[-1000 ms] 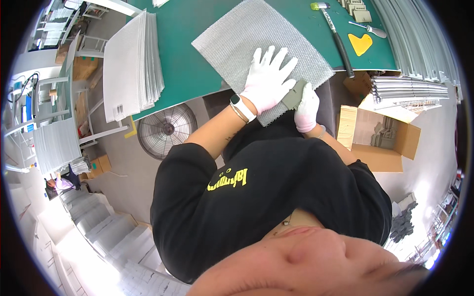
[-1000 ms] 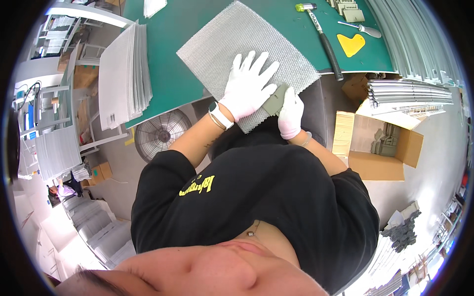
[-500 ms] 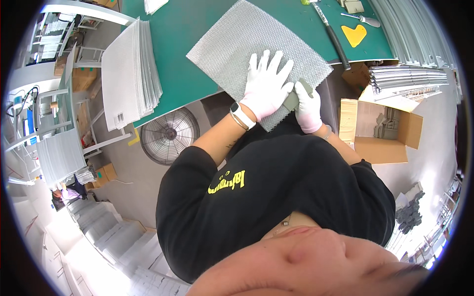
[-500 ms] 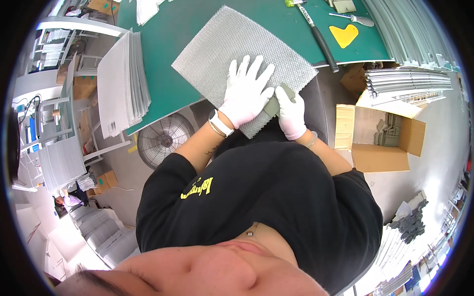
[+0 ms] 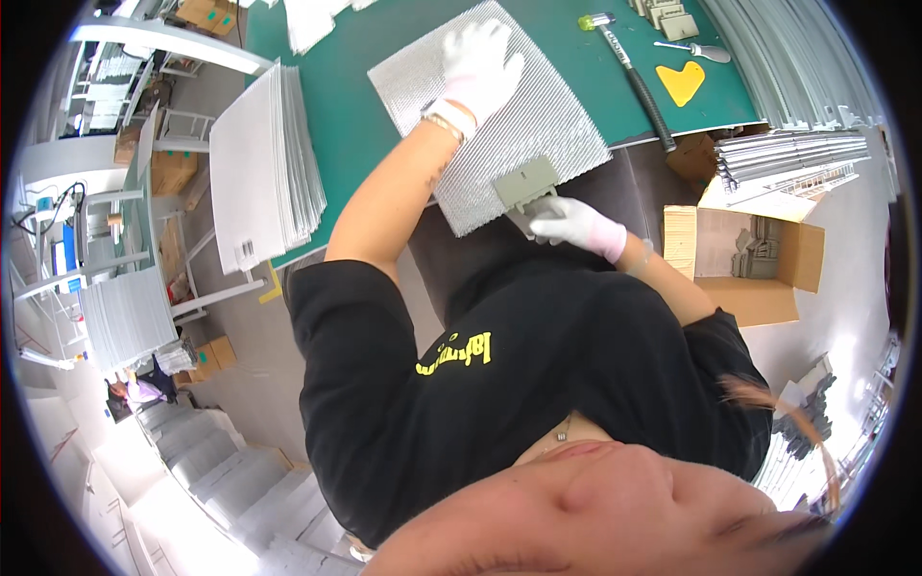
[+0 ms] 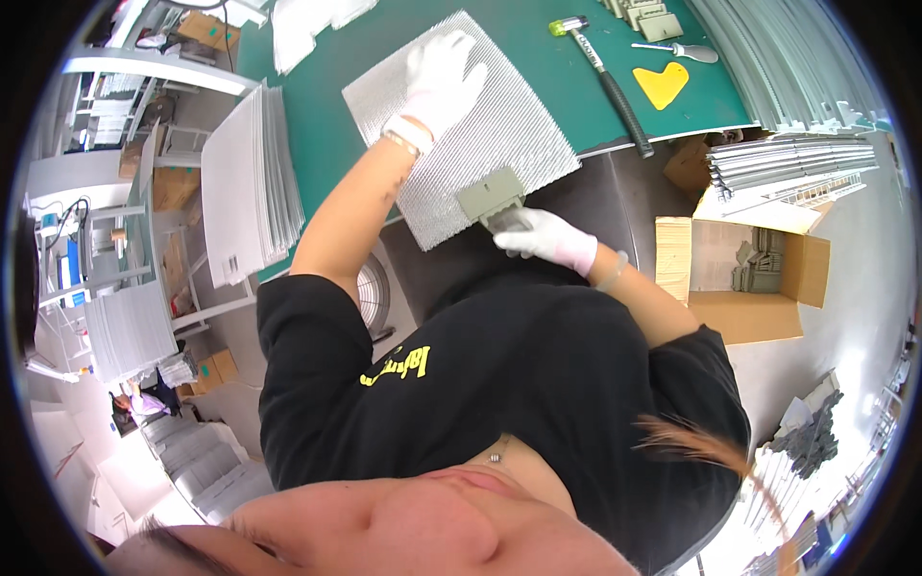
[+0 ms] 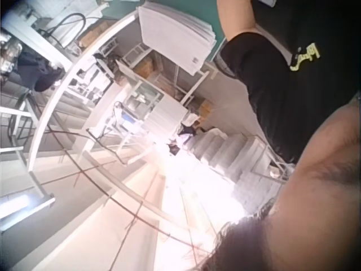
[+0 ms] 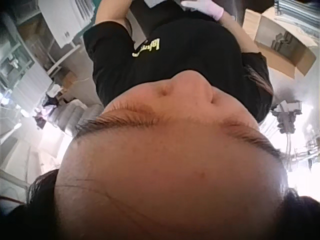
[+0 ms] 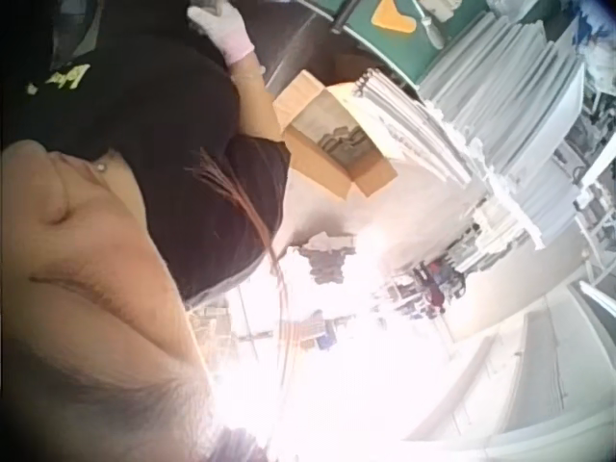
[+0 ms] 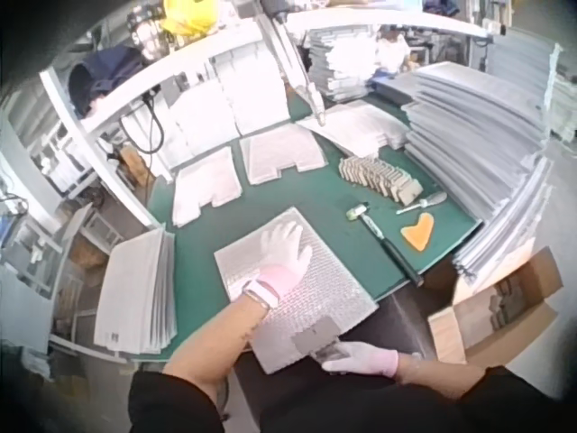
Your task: The person assembles white mesh panels by placing them into metal frames and securing them with a handheld power tool. They repeatedly pick up mesh sheets, align them with frames, and use a screwdriver to fasten the components together on a green workbench.
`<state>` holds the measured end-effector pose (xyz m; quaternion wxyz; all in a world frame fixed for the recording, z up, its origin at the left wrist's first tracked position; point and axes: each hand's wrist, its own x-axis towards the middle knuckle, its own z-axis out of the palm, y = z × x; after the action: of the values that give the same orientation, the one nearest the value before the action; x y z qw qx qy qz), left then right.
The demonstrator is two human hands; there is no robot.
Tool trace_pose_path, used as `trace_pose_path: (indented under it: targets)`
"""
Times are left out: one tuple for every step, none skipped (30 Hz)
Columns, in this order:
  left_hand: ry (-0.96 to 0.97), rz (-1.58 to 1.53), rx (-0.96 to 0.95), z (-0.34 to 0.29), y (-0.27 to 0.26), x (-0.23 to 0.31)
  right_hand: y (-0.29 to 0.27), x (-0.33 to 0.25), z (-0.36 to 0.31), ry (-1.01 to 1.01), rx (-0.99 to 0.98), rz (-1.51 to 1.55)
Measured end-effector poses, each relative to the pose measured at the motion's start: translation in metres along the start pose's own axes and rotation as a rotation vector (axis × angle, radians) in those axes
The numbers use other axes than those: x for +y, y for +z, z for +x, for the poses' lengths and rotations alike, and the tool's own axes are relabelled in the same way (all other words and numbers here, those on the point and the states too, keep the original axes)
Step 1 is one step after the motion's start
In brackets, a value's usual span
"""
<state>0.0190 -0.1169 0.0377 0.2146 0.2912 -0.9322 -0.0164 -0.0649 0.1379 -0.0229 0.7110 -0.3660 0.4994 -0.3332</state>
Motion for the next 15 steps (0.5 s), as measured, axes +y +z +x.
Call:
trace_pose_path:
  targets:
    - [-0.001,0.078,0.057,0.018,0.011,-0.010,-0.003,0.008,-0.009,0.013,0.066,0.023]
    - [-0.002,0.153,0.108,0.031,0.022,-0.018,-0.013,0.016,-0.019,-0.075,0.189,-0.073]
    - [-0.017,0.136,0.104,0.038,0.031,-0.023,-0.024,0.027,-0.030,-0.070,0.326,-0.161]
    - [-0.028,0.114,0.092,0.044,0.040,-0.027,-0.037,0.041,-0.046,-0.160,0.510,-0.153]
    - [-0.019,0.076,0.081,0.051,0.046,-0.031,-0.056,0.054,-0.059,-0.239,0.734,-0.352]
    - [-0.068,0.097,0.025,0.055,0.051,-0.033,-0.075,0.070,-0.073,-0.297,0.953,-0.371]
    - [-0.073,0.112,-0.004,0.059,0.054,-0.034,-0.099,0.085,-0.086,-0.229,1.140,-0.342]
    - [-0.075,0.141,-0.008,0.063,0.055,-0.034,-0.123,0.100,-0.099,-0.272,1.314,-0.160]
    - [-0.101,0.194,-0.061,0.065,0.055,-0.033,-0.149,0.115,-0.110,-0.297,1.578,-0.026]
    - [-0.100,0.183,-0.036,0.069,0.054,-0.032,-0.171,0.132,-0.122,-0.322,1.823,0.072]
    - [-0.156,0.207,-0.093,0.071,0.054,-0.030,-0.197,0.145,-0.133,-0.244,1.944,0.169]
    - [-0.176,0.195,-0.121,0.074,0.054,-0.028,-0.222,0.159,-0.140,-0.057,2.022,0.214]
    - [-0.211,0.196,-0.163,0.077,0.055,-0.026,-0.246,0.171,-0.146,0.180,2.102,0.316]
    - [-0.227,0.189,-0.155,0.079,0.056,-0.025,-0.270,0.182,-0.148,0.102,1.940,0.551]
    - [-0.237,0.225,-0.177,0.080,0.058,-0.026,-0.290,0.192,-0.146,0.006,1.771,0.771]
